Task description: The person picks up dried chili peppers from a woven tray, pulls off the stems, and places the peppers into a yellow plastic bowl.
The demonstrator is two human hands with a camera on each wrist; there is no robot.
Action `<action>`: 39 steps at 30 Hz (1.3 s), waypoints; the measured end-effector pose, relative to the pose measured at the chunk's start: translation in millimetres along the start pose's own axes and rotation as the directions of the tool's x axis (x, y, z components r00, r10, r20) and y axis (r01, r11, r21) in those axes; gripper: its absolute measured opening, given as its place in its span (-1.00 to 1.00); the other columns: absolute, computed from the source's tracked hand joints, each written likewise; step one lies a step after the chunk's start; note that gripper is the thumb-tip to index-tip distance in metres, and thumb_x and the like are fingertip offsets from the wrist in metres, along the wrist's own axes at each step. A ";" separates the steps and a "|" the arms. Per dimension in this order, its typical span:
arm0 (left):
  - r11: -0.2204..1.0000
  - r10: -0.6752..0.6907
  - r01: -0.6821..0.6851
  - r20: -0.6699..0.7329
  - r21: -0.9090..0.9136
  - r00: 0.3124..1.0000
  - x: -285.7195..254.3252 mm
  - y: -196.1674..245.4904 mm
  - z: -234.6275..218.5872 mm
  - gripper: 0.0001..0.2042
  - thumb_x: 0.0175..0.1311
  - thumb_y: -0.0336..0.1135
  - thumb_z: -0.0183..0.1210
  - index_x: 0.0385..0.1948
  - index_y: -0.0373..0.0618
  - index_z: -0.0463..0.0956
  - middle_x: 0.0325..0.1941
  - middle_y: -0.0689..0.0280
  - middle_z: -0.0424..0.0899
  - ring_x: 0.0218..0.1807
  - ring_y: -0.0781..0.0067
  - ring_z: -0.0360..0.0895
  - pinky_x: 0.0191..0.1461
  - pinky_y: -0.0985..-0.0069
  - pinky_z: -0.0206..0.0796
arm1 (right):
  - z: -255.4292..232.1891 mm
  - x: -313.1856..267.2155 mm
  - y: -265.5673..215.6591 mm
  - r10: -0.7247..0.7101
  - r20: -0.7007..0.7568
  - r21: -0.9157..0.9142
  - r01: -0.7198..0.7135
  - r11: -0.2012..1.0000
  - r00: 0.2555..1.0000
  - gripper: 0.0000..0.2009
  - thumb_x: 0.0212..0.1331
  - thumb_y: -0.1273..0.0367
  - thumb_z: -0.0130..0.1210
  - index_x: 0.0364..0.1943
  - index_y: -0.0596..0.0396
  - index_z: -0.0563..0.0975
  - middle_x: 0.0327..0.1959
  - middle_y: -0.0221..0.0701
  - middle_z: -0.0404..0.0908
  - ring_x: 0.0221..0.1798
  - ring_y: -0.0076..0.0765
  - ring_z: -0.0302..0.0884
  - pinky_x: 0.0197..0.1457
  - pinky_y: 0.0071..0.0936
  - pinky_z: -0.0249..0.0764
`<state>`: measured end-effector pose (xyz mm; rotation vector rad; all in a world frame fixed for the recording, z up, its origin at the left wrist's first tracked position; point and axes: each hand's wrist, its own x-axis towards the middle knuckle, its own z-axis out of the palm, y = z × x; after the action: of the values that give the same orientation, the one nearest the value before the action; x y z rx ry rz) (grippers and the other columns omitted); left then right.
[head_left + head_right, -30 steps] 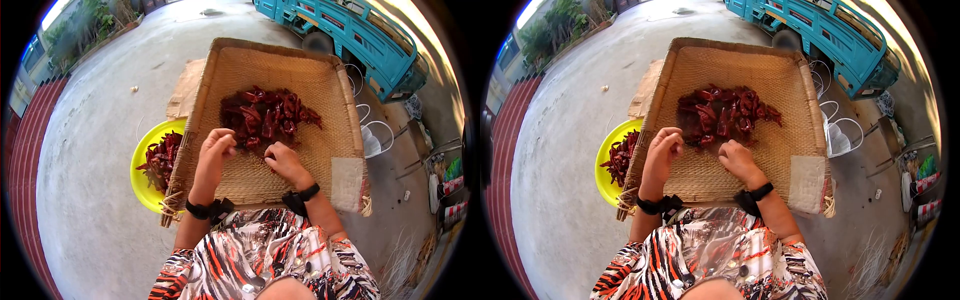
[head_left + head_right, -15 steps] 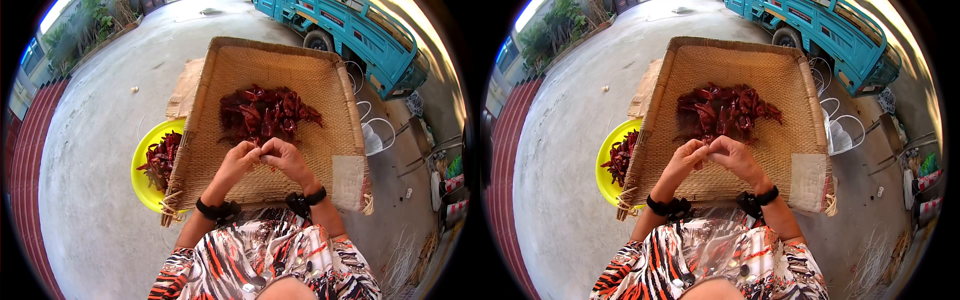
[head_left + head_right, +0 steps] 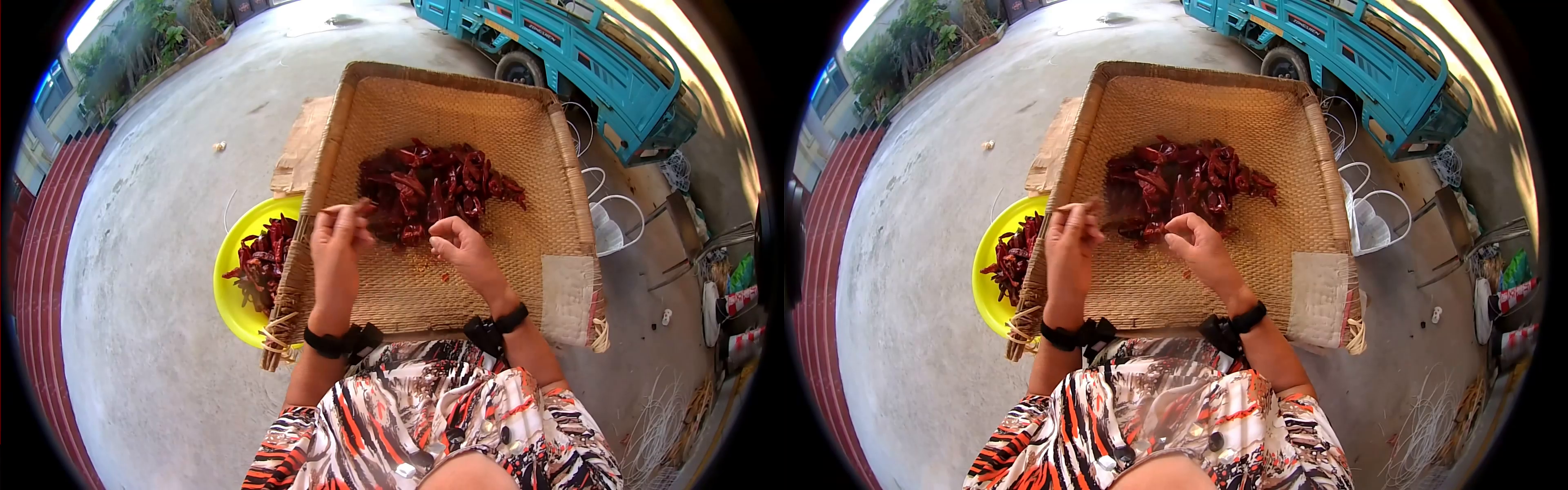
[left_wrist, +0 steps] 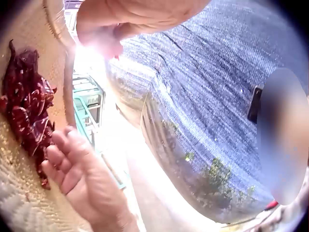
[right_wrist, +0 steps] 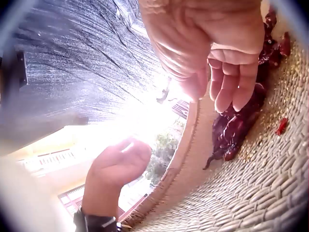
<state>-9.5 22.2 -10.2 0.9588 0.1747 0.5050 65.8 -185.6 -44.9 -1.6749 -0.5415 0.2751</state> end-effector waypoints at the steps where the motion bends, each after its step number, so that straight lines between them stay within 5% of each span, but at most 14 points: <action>1: 0.997 0.057 -0.060 -0.070 -0.055 0.996 4.4 8.6 -7.8 -0.87 0.45 -0.34 0.04 -0.12 -0.16 0.47 -0.27 0.33 0.60 -0.40 0.61 0.48 -0.30 0.62 0.43 | 0.5 1.9 3.3 -0.024 -0.020 -0.128 0.021 0.992 1.000 -0.77 0.23 0.40 0.17 -0.06 0.13 0.49 -0.16 -0.43 0.53 -0.23 -0.54 0.51 -0.14 -0.52 0.48; 5: 0.917 0.213 -0.304 -0.326 -0.259 0.921 23.5 35.5 -58.8 -0.84 0.47 -0.27 0.01 -0.14 -0.15 0.44 -0.34 0.36 0.55 -0.42 0.56 0.44 -0.36 0.57 0.39 | 5.3 7.8 3.4 -0.130 0.041 -0.406 0.136 0.904 0.991 -0.71 0.13 0.46 0.14 -0.03 0.04 0.49 -0.06 -0.32 0.49 -0.22 -0.26 0.56 -0.12 -0.35 0.51; 6: 0.889 0.152 -0.315 -0.434 -0.333 0.888 25.3 42.7 -66.5 -0.78 0.47 -0.20 0.00 -0.13 -0.18 0.43 -0.29 0.31 0.57 -0.37 0.52 0.45 -0.32 0.56 0.42 | 7.1 10.0 3.2 -0.169 0.052 -0.488 0.173 0.856 0.984 -0.70 0.11 0.47 0.14 -0.03 0.01 0.50 -0.05 -0.31 0.48 -0.22 -0.18 0.57 -0.12 -0.30 0.52; 8: 0.841 -0.018 -0.261 -0.507 -0.473 0.862 29.7 55.4 -81.7 -0.72 0.47 -0.15 -0.01 -0.07 -0.20 0.42 -0.23 0.25 0.60 -0.32 0.49 0.49 -0.28 0.58 0.43 | 10.8 13.7 4.5 -0.207 0.071 -0.630 0.204 0.749 0.976 -0.69 0.07 0.48 0.13 -0.04 -0.04 0.52 -0.04 -0.29 0.47 -0.20 -0.07 0.57 -0.12 -0.22 0.53; 11: 0.796 -0.311 0.000 -0.409 -0.606 0.858 33.3 55.8 -84.7 -0.70 0.47 -0.17 -0.02 -0.02 -0.23 0.43 -0.20 0.26 0.64 -0.35 0.48 0.51 -0.19 0.50 0.53 | 15.6 20.6 13.3 -0.203 0.088 -0.751 0.199 0.629 0.975 -0.70 0.06 0.46 0.12 -0.07 -0.07 0.53 -0.06 -0.30 0.47 -0.18 0.00 0.56 -0.13 -0.15 0.53; 13: 0.888 -0.215 0.059 -0.299 -0.456 0.930 26.8 46.4 -68.8 -0.75 0.44 -0.25 0.01 -0.02 -0.21 0.42 -0.21 0.26 0.65 -0.35 0.48 0.52 -0.21 0.49 0.51 | 16.3 25.4 21.3 -0.205 0.102 -0.765 0.209 0.609 0.973 -0.74 0.07 0.44 0.13 -0.10 -0.06 0.54 -0.10 -0.31 0.48 -0.18 -0.02 0.57 -0.14 -0.14 0.54; 16: 0.976 -0.121 0.113 -0.032 -0.185 0.992 16.5 25.8 -36.9 -0.80 0.37 -0.36 0.08 -0.04 -0.18 0.45 -0.21 0.27 0.65 -0.35 0.50 0.55 -0.27 0.53 0.45 | 14.4 24.2 18.3 -0.264 0.076 -0.682 0.243 0.689 0.961 -0.81 0.08 0.41 0.13 -0.18 -0.05 0.57 -0.18 -0.33 0.51 -0.16 -0.05 0.57 -0.12 -0.16 0.53; 19: 0.961 -0.190 0.160 0.119 0.226 0.975 4.0 11.6 -9.3 -0.79 0.36 -0.37 0.11 -0.04 -0.19 0.45 -0.20 0.32 0.61 -0.31 0.60 0.53 -0.23 0.65 0.38 | 10.0 20.9 13.6 -0.367 0.042 -0.631 0.309 0.711 0.929 -0.86 0.07 0.42 0.14 -0.25 -0.01 0.57 -0.20 -0.35 0.54 -0.14 -0.07 0.56 -0.10 -0.17 0.52; 22: 0.797 -0.106 -0.103 0.305 0.595 0.946 1.6 -18.3 -6.8 -0.71 0.31 -0.41 0.17 0.02 -0.24 0.43 -0.10 0.36 0.53 -0.24 0.70 0.46 -0.14 0.69 0.35 | 8.0 18.1 2.3 -0.514 0.015 -0.595 0.421 0.685 0.857 -0.85 0.06 0.44 0.16 -0.26 0.03 0.56 -0.23 -0.34 0.57 -0.11 -0.10 0.55 -0.07 -0.21 0.50; 25: 0.669 -0.117 -0.192 0.357 0.718 0.927 -10.0 -16.8 6.3 -0.67 0.25 -0.43 0.24 0.03 -0.24 0.47 -0.08 0.36 0.50 -0.19 0.68 0.45 -0.11 0.66 0.36 | 5.7 8.5 -8.1 -0.370 0.057 -0.498 0.347 0.794 0.927 -0.85 0.05 0.46 0.16 -0.26 0.07 0.55 -0.29 -0.31 0.60 -0.16 -0.07 0.55 -0.06 -0.21 0.50; 29: 0.668 -0.074 -0.316 0.484 0.673 0.872 -9.7 -31.6 7.1 -0.73 0.29 -0.39 0.22 -0.02 -0.24 0.50 -0.17 0.35 0.56 -0.22 0.66 0.50 -0.17 0.65 0.40 | 6.3 -0.9 -17.3 -0.194 0.035 -0.346 0.194 0.918 0.980 -0.86 0.15 0.43 0.13 -0.21 0.10 0.54 -0.26 -0.25 0.63 -0.19 -0.17 0.60 -0.05 -0.34 0.52; 32: 0.792 -0.197 -0.057 0.343 0.608 0.919 -12.8 -28.9 14.4 -0.79 0.35 -0.36 0.17 -0.06 -0.25 0.51 -0.26 0.35 0.61 -0.29 0.67 0.52 -0.21 0.65 0.43 | 5.3 -4.7 -17.7 -0.086 0.023 -0.086 0.088 0.992 0.996 -0.84 0.25 0.40 0.12 -0.14 0.12 0.54 -0.19 -0.27 0.66 -0.16 -0.34 0.63 -0.04 -0.43 0.52; 34: 0.810 -0.159 -0.044 0.292 0.584 0.943 -11.6 -29.4 14.3 -0.82 0.36 -0.36 0.16 -0.13 -0.27 0.52 -0.32 0.33 0.63 -0.36 0.64 0.56 -0.24 0.64 0.45 | 3.6 -8.6 -26.0 -0.024 0.028 0.063 0.022 0.998 0.999 -0.82 0.30 0.38 0.12 -0.10 0.15 0.54 -0.16 -0.31 0.66 -0.10 -0.46 0.61 -0.03 -0.49 0.51; 39: 0.916 -0.270 0.165 0.260 0.365 0.927 -7.8 -26.0 10.7 -0.83 0.40 -0.31 0.12 -0.18 -0.22 0.53 -0.33 0.35 0.63 -0.39 0.65 0.55 -0.28 0.64 0.44 | 2.0 -8.2 -21.9 -0.041 0.117 0.118 0.027 0.993 0.992 -0.81 0.30 0.41 0.14 -0.08 0.20 0.54 -0.17 -0.41 0.64 -0.11 -0.57 0.56 -0.03 -0.54 0.50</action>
<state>-3.8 -1.7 -26.0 1.3234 0.0879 0.1108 53.6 -185.8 -24.9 -1.5423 -0.6310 0.3762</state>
